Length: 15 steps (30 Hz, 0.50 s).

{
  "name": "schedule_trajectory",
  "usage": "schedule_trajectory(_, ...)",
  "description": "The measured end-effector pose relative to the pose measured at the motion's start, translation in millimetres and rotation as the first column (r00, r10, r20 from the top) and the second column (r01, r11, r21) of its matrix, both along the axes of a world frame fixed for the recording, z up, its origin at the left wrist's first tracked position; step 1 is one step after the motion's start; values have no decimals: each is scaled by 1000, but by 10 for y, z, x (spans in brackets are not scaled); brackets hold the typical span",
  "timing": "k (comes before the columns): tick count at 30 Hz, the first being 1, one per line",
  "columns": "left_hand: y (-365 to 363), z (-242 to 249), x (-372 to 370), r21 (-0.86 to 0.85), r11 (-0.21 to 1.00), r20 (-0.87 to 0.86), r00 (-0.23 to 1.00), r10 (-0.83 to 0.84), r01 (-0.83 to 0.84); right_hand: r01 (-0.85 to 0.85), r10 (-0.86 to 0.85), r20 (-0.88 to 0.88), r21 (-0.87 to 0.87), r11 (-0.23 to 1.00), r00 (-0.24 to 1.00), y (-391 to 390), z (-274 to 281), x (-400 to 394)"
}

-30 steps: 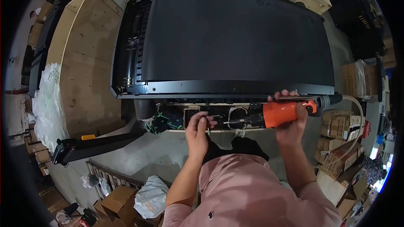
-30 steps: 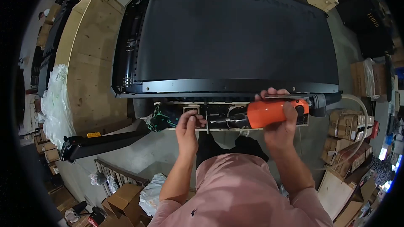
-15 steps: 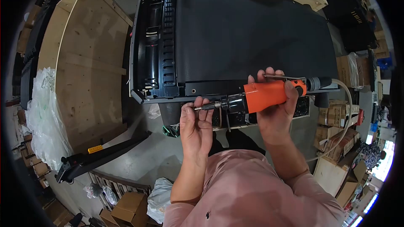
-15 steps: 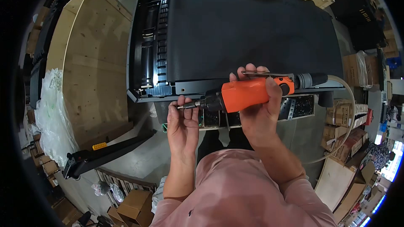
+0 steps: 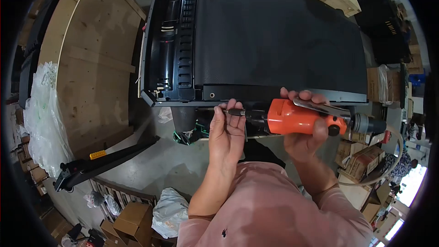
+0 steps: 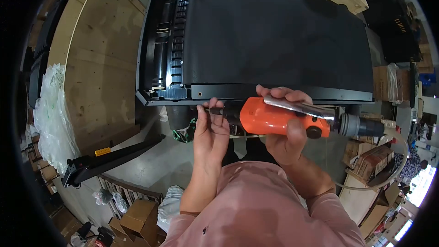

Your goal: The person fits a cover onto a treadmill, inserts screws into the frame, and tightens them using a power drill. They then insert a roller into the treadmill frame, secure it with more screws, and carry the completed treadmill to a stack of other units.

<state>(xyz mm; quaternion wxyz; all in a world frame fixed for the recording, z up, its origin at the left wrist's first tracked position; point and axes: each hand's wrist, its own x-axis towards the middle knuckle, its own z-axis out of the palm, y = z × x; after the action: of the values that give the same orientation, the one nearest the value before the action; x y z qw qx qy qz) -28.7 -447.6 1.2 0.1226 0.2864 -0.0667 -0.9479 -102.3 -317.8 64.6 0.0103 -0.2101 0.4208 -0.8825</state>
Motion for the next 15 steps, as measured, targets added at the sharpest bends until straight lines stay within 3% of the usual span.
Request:
schedule_trajectory(2, 40, -106, -106, 105, 994, 36, 999, 36, -39, -7, -3, 74, 124, 992, 997, -44, -83, -113)
schedule_trajectory(7, -35, -167, -287, 129, 990, 7, 999, 52, -53, -42, 44, -2, 254, 966, 999, -270, -168, -251)
schedule_trajectory(10, -86, -233, -305, 186, 981, -25, 998, 59, -53, -138, 169, -112, 241, 961, 979, -343, -110, -351)
schedule_trajectory(12, -116, -192, -325, 220, 974, -58, 996, 73, -58, -169, 303, -266, 429, 887, 915, -434, -47, -478)
schedule_trajectory(14, -149, -44, -346, 255, 966, 120, 993, 18, -48, -211, 358, -251, 468, 858, 900, -600, 46, -540)
schedule_trajectory(15, -109, -153, -265, 263, 963, 117, 993, 24, -54, -235, 427, -227, 572, 786, 875, -675, 160, -571)
